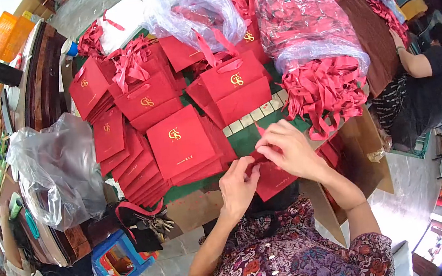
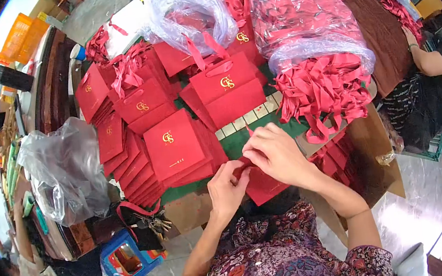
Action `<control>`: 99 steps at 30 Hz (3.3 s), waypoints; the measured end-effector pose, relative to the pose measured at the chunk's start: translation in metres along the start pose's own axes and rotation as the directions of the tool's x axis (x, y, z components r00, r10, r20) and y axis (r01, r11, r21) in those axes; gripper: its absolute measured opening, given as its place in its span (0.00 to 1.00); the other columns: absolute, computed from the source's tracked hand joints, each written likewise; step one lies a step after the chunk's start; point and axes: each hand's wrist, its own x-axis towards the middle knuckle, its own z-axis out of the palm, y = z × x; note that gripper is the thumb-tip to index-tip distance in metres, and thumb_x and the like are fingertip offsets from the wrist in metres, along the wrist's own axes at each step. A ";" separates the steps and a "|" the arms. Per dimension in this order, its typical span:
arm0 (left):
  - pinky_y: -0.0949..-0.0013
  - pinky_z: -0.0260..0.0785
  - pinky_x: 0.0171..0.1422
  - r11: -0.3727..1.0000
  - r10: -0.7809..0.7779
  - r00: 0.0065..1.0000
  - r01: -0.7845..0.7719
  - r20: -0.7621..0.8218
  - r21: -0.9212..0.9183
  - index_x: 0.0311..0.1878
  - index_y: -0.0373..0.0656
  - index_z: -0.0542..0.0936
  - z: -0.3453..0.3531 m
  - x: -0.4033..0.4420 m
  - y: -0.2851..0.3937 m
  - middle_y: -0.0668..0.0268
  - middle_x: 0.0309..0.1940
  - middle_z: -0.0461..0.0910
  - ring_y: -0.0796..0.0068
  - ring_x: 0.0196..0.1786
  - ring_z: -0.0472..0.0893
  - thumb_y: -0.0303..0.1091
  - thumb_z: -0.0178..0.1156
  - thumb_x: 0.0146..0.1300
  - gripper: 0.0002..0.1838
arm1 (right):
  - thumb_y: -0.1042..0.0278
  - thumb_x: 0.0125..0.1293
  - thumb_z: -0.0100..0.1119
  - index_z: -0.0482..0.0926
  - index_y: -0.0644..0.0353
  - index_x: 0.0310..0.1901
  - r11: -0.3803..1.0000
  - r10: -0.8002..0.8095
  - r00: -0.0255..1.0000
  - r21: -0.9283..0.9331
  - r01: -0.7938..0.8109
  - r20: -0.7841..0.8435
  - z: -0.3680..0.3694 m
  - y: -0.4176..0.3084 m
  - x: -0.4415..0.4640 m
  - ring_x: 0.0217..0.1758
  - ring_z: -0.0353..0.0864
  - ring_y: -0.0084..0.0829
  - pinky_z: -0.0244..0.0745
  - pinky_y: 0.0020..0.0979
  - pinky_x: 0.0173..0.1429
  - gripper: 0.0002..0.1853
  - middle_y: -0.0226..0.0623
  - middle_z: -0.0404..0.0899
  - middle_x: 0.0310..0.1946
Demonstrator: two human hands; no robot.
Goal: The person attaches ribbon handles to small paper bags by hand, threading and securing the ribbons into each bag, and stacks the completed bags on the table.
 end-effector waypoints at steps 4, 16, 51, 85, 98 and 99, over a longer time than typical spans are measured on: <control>0.59 0.75 0.37 0.973 0.223 0.972 -0.218 -0.076 0.077 0.44 0.44 0.81 0.007 -0.008 0.001 0.62 0.32 0.79 0.59 0.31 0.81 0.27 0.67 0.61 0.09 | 0.57 0.66 0.61 0.85 0.60 0.34 0.988 -0.110 0.926 -0.061 0.142 0.362 0.004 0.035 0.014 0.41 0.79 0.44 0.72 0.42 0.45 0.13 0.40 0.81 0.30; 0.62 0.73 0.32 0.964 0.265 0.963 -0.265 -0.050 -0.002 0.39 0.41 0.76 0.008 0.003 -0.011 0.60 0.29 0.79 0.63 0.28 0.80 0.26 0.70 0.59 0.11 | 0.64 0.59 0.65 0.86 0.63 0.34 0.942 -0.010 0.810 0.277 -0.189 0.586 0.013 0.050 0.024 0.31 0.85 0.30 0.77 0.33 0.39 0.10 0.38 0.85 0.27; 0.59 0.74 0.46 0.977 0.197 0.978 -0.189 -0.072 0.102 0.51 0.41 0.83 0.010 0.036 -0.005 0.54 0.46 0.82 0.56 0.46 0.83 0.27 0.64 0.63 0.13 | 0.72 0.68 0.64 0.80 0.64 0.45 0.724 0.262 0.921 0.572 -0.385 0.288 0.023 0.067 -0.003 0.38 0.79 0.15 0.76 0.23 0.44 0.08 0.26 0.82 0.35; 0.48 0.63 0.62 0.925 0.090 0.968 -0.168 0.233 0.339 0.72 0.37 0.64 0.053 -0.009 0.059 0.49 0.62 0.67 0.48 0.62 0.67 0.35 0.70 0.53 0.43 | 0.73 0.60 0.60 0.78 0.57 0.37 0.869 -0.036 0.985 -0.492 -0.054 -0.172 -0.008 0.098 -0.036 0.43 0.77 0.42 0.76 0.40 0.46 0.04 0.39 0.78 0.34; 0.51 0.59 0.61 0.842 0.248 0.947 -0.316 0.205 0.438 0.50 0.45 0.78 0.051 0.034 0.027 0.62 0.48 0.74 0.55 0.56 0.70 0.43 0.80 0.40 0.32 | 0.78 0.63 0.62 0.80 0.60 0.39 0.995 0.023 0.967 -0.091 -0.048 -0.254 -0.032 0.035 -0.061 0.43 0.75 0.42 0.70 0.39 0.47 0.05 0.37 0.77 0.36; 0.51 0.59 0.61 0.861 0.211 0.967 -0.253 0.142 0.441 0.49 0.45 0.78 0.050 0.033 0.025 0.62 0.48 0.74 0.55 0.56 0.70 0.43 0.80 0.40 0.32 | 0.78 0.62 0.63 0.80 0.60 0.39 0.996 0.007 0.969 -0.085 -0.029 -0.248 -0.027 0.031 -0.062 0.44 0.75 0.43 0.70 0.39 0.48 0.05 0.38 0.77 0.37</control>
